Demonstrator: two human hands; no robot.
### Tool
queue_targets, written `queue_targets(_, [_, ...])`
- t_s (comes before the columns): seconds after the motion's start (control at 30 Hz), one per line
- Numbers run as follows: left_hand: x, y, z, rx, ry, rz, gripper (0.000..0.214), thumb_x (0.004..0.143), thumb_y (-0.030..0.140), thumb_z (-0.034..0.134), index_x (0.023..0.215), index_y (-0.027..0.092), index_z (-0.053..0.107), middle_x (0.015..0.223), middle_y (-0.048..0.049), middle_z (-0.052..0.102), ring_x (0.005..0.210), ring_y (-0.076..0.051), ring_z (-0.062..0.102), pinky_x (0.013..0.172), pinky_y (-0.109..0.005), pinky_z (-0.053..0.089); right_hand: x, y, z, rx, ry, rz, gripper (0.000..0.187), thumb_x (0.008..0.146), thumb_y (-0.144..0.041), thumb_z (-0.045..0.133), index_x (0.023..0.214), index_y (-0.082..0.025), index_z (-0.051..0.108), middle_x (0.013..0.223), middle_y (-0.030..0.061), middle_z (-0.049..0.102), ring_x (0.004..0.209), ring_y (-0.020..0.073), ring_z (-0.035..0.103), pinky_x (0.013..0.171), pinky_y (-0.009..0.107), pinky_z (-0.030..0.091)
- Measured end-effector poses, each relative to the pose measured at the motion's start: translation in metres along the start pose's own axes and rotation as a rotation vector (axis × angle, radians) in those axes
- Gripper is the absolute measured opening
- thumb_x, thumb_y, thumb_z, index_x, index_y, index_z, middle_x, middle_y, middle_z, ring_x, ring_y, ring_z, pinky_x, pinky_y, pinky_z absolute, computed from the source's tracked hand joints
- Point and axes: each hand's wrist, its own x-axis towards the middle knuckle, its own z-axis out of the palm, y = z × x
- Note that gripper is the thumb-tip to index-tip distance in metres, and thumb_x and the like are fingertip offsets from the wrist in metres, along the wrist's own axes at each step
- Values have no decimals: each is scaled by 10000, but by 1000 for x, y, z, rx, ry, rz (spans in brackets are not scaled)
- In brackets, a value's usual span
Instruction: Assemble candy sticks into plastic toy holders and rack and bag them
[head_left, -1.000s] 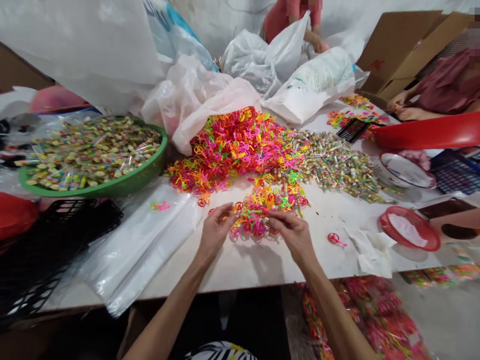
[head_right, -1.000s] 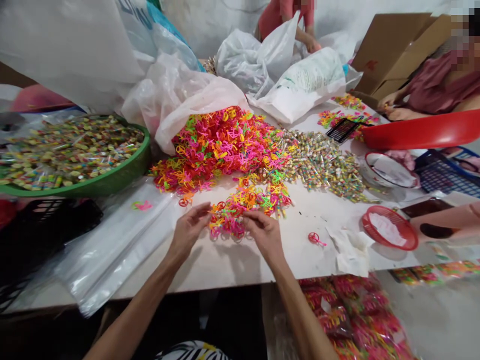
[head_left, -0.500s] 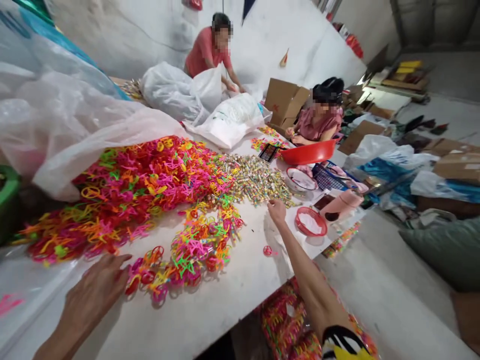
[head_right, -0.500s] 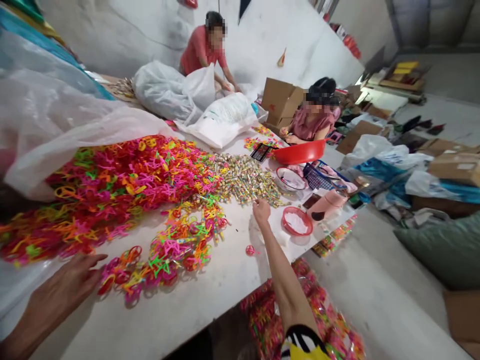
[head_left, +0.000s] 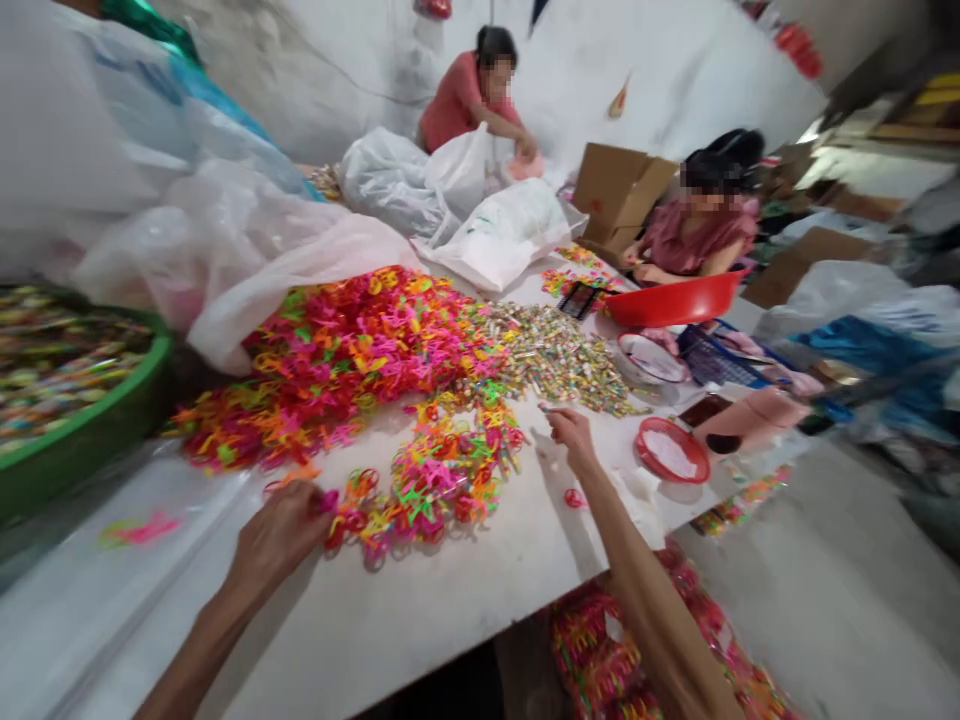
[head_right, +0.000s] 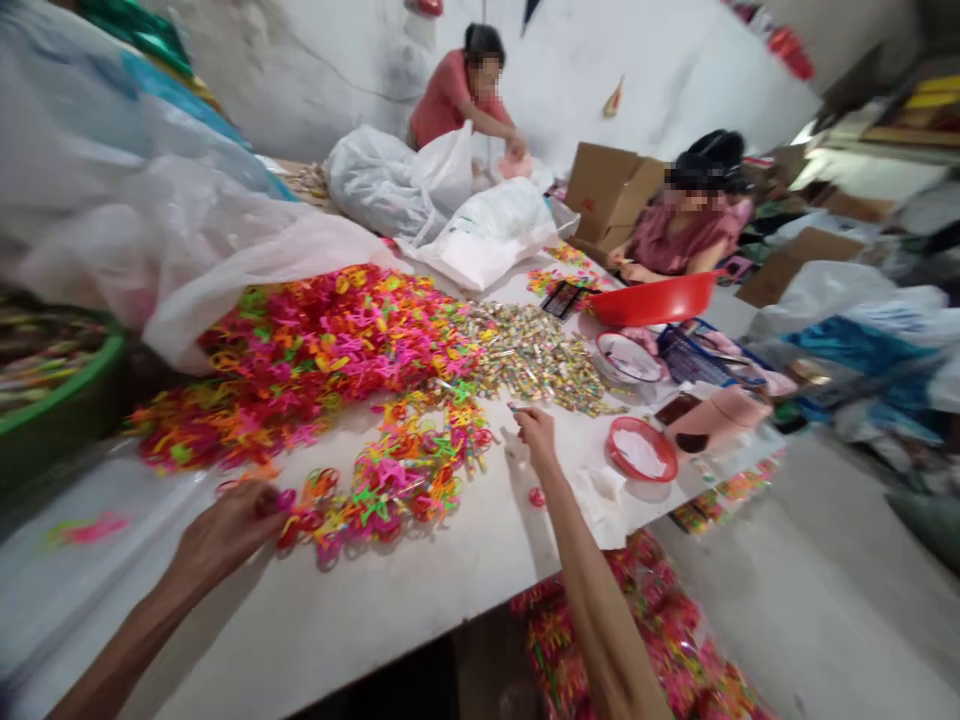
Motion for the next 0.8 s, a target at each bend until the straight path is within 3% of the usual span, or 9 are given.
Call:
queue_targets(0.07, [-6, 8, -2, -257, 97, -143, 162, 568, 330, 576, 668, 203, 576, 593, 5, 568, 619, -187, 548, 573, -283, 389, -35, -10, -1, 157, -138, 11, 255, 741, -367, 501, 813, -145, 605, 610, 2, 564, 498, 120, 506, 488, 244, 385])
queue_targets(0.13, [-12, 13, -4, -673, 128, -211, 181, 535, 329, 623, 626, 182, 571, 547, 13, 561, 585, -169, 556, 557, -267, 412, -74, -24, 1, 523, -346, 93, 245, 709, -382, 590, 806, -157, 600, 697, 14, 599, 481, 97, 503, 465, 232, 371])
queue_targets(0.27, [-27, 19, -10, -866, 144, -262, 299, 584, 389, 616, 751, 144, 580, 603, -24, 627, 581, -176, 613, 534, -276, 467, -146, -57, 16, 746, -638, 201, 228, 686, -335, 669, 825, -159, 625, 651, 16, 614, 460, 90, 509, 459, 224, 380])
queue_targets(0.4, [-45, 19, -13, -969, 123, -241, 297, 583, 331, 640, 799, 136, 584, 579, -8, 619, 507, -138, 581, 494, -248, 453, -184, -77, 44, 700, -755, 173, 271, 697, -342, 659, 893, -156, 637, 605, -3, 594, 446, 85, 499, 458, 220, 385])
queue_targets(0.47, [-52, 18, -11, -906, 113, -215, 254, 619, 310, 612, 803, 136, 596, 577, 1, 607, 489, -118, 555, 477, -228, 430, -193, -75, 58, 647, -787, 149, 267, 684, -352, 660, 854, -146, 649, 582, -10, 579, 430, 83, 491, 444, 218, 377])
queue_targets(0.6, [-64, 16, -1, -360, -86, -29, 204, 700, 212, 475, 830, 160, 623, 653, -12, 632, 577, -128, 578, 542, -229, 422, -208, -56, 78, 561, -844, 160, 304, 672, -391, 643, 830, -131, 651, 557, -13, 562, 391, 79, 467, 411, 214, 354])
queue_targets(0.67, [-70, 13, 2, -117, -125, 35, 193, 695, 175, 460, 782, 184, 632, 712, -22, 643, 681, -155, 595, 606, -249, 409, -215, -47, 82, 524, -835, 164, 313, 669, -398, 642, 827, -128, 646, 556, -15, 556, 393, 77, 462, 412, 211, 348])
queue_targets(0.8, [-78, -1, -9, 76, -101, -25, 172, 720, 208, 455, 728, 185, 625, 737, -66, 638, 740, -226, 595, 632, -308, 377, -223, -34, 84, 487, -796, 171, 321, 666, -412, 648, 828, -135, 649, 562, -14, 553, 415, 86, 465, 423, 215, 348])
